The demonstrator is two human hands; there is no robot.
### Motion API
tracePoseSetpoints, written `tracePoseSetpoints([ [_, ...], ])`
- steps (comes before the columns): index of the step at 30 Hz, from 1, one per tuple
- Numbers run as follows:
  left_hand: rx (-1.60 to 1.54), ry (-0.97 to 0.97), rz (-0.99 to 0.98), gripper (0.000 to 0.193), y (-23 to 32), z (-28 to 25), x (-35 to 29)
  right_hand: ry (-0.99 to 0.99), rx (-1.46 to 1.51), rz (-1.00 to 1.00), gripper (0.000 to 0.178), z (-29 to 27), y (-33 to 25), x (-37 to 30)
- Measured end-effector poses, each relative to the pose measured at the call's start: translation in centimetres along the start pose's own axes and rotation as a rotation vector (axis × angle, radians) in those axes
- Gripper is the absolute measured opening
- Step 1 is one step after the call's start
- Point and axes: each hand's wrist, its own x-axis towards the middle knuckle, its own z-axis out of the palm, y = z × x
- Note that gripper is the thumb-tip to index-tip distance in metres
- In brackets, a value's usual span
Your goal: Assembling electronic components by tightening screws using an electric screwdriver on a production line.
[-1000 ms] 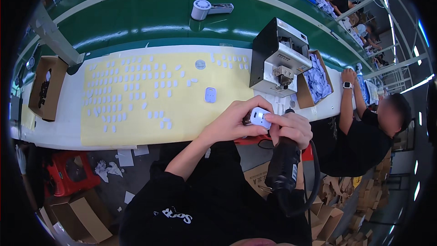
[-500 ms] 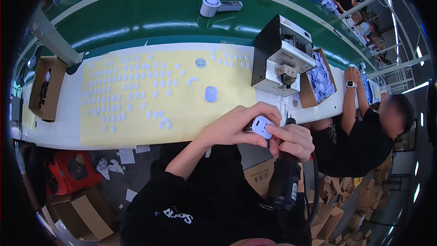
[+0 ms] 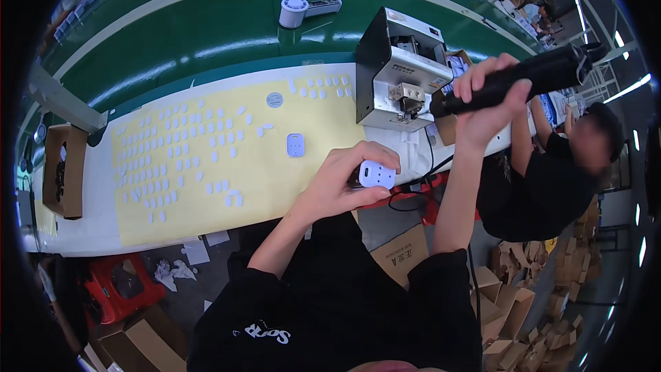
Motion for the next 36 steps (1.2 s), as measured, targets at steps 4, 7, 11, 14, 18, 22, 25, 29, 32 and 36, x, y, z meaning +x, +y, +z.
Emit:
tracePoseSetpoints([
  [4,0.020,0.040,-0.067,0.034,0.9,0.3,-0.4,-0.016,-0.089,0.022,0.043,0.0,1.7,0.5],
  [7,0.040,0.072,-0.095,0.033,1.4,0.3,-0.7,-0.005,-0.070,0.031,0.040,-0.2,3.0,0.0],
  [11,0.116,0.060,-0.034,0.032,0.9,0.3,-0.4,-0.005,-0.139,0.087,0.040,0.0,3.4,0.6],
  [14,0.154,0.029,0.060,0.031,0.4,0.3,0.0,0.005,-0.207,0.116,0.040,0.3,3.9,0.8],
  [18,0.110,0.147,0.056,0.037,0.0,0.1,0.0,0.016,-0.249,0.128,0.037,0.3,4.3,0.8],
  [22,0.199,0.043,-0.068,0.050,0.0,0.4,0.3,-0.015,-0.199,0.153,0.037,-0.4,3.9,0.8],
  [25,0.206,0.064,-0.073,0.053,0.1,0.3,0.3,-0.032,-0.179,0.168,0.037,-0.3,4.4,0.3],
  [29,0.217,0.017,0.027,0.049,-0.5,0.1,0.5,-0.071,-0.255,0.200,0.042,-0.8,5.2,-1.5],
  [32,0.132,0.061,0.002,0.047,-0.5,0.2,0.4,-0.051,-0.181,0.116,0.047,-1.0,4.3,-1.4],
  [36,0.075,0.090,-0.038,0.043,-0.5,0.1,0.2,-0.009,0.073,0.025,0.038,-1.4,2.8,-0.1],
])
